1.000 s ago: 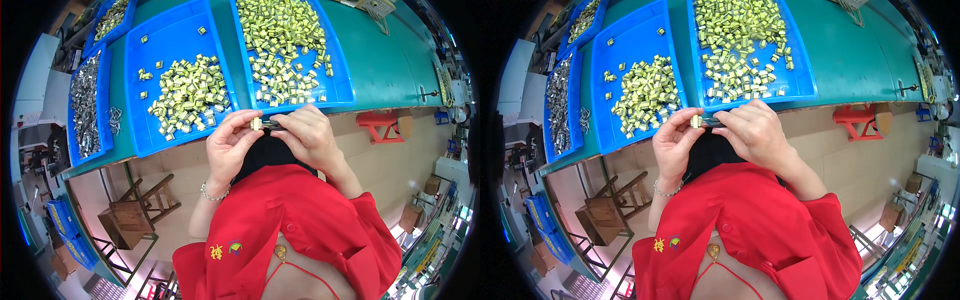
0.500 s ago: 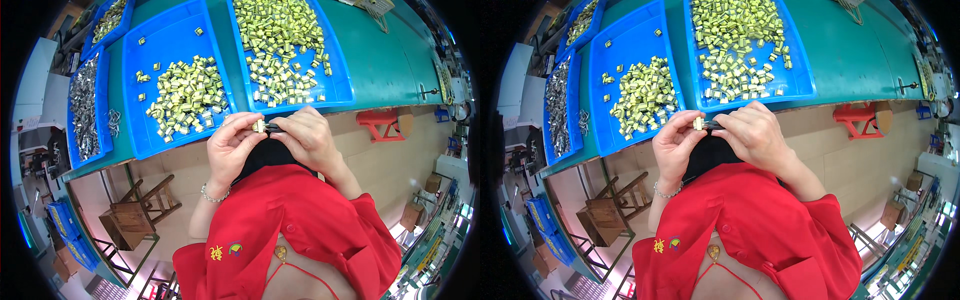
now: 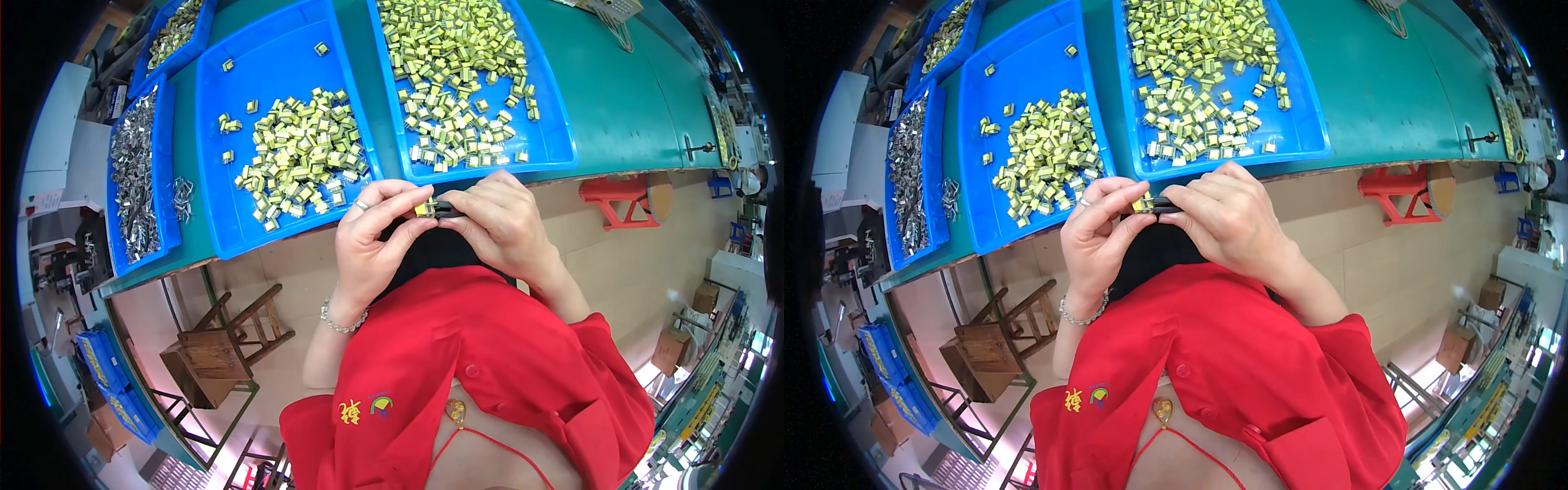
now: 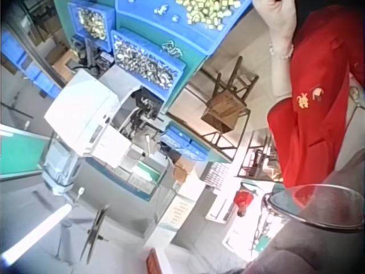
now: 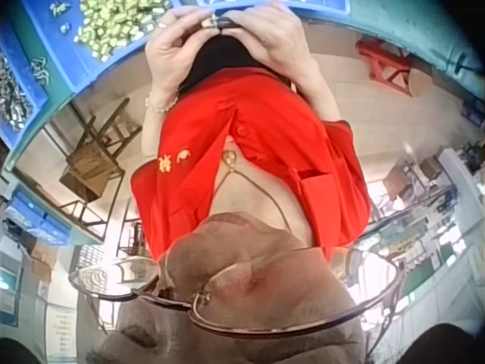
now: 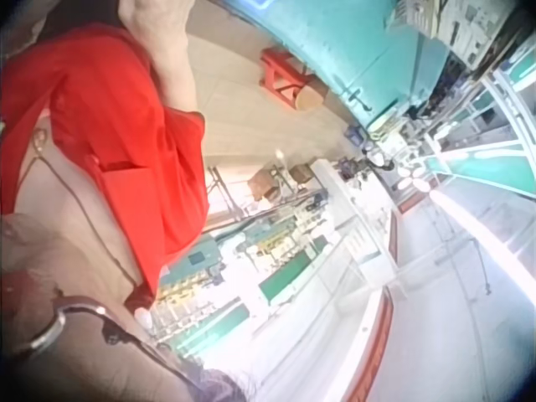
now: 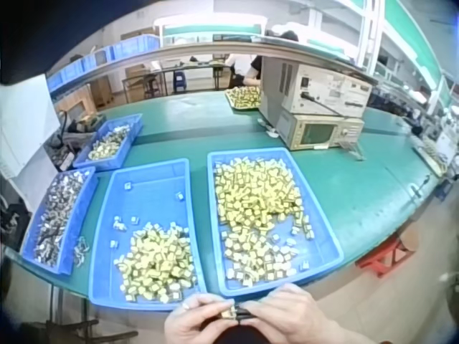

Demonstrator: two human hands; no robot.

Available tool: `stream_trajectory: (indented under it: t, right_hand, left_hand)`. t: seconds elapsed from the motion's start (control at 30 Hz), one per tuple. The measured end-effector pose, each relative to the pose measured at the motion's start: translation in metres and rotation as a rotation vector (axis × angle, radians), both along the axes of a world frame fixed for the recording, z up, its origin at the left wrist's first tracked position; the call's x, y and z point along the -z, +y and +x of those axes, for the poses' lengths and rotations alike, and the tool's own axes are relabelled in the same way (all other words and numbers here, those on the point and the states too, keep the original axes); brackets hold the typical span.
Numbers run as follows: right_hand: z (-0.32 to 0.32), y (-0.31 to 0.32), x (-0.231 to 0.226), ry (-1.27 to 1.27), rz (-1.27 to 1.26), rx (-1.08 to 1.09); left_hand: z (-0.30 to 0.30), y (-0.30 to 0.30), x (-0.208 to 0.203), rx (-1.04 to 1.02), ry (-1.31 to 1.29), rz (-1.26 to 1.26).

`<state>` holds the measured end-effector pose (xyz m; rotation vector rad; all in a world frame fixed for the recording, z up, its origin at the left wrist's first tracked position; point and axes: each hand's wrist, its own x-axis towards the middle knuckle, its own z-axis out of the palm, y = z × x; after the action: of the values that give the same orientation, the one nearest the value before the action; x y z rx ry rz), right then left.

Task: Assembling small components by hand at a factory workstation.

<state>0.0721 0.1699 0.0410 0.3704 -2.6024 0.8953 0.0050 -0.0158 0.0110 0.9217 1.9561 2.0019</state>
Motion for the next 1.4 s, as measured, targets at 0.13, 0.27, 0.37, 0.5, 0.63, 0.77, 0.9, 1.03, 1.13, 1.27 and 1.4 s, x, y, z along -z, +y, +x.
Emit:
stream_trajectory:
  t: [0.13,0.27,0.37,0.5,0.63,0.77,0.9,1.03,1.13,1.27,1.4]
  right_hand:
    - [0.002,0.005,0.000,-0.003,-0.032,0.027]
    - [0.004,0.014,0.002,0.044,-0.079,0.092]
    - [0.007,0.020,0.005,0.034,-0.109,0.133]
    - [0.009,0.024,0.008,0.021,-0.161,0.181]
    - [0.011,0.029,0.012,0.006,-0.169,0.195]
    - [0.013,0.035,0.014,-0.011,-0.170,0.231]
    - [0.016,0.033,0.015,-0.028,-0.201,0.229]
    - [0.013,0.029,0.016,-0.013,-0.216,0.220]
    - [0.012,0.020,0.010,-0.018,-0.197,0.191]
    - [0.008,0.008,0.008,-0.056,-0.177,0.137]
    - [0.003,-0.001,0.004,-0.045,-0.167,0.086]
  left_hand:
    - [-0.008,-0.006,-0.012,-0.150,0.112,-0.107]
    - [-0.036,-0.022,-0.018,-0.460,0.401,-0.294]
    - [-0.051,-0.007,-0.027,-0.527,0.685,-0.531]
    - [-0.062,0.043,-0.020,-0.207,0.734,-0.555]
    - [-0.065,0.079,-0.011,-0.084,0.857,-0.865]
    - [-0.067,0.082,-0.006,-0.101,0.896,-0.897]
    - [-0.052,0.067,-0.008,-0.145,0.545,-0.451]
    - [-0.028,0.041,-0.014,0.106,-0.092,-0.080]
    - [-0.006,0.022,-0.003,0.166,-0.539,0.352]
    - [0.004,0.000,0.003,0.132,-0.723,0.461]
    - [0.004,-0.008,0.018,0.122,-0.602,0.479]
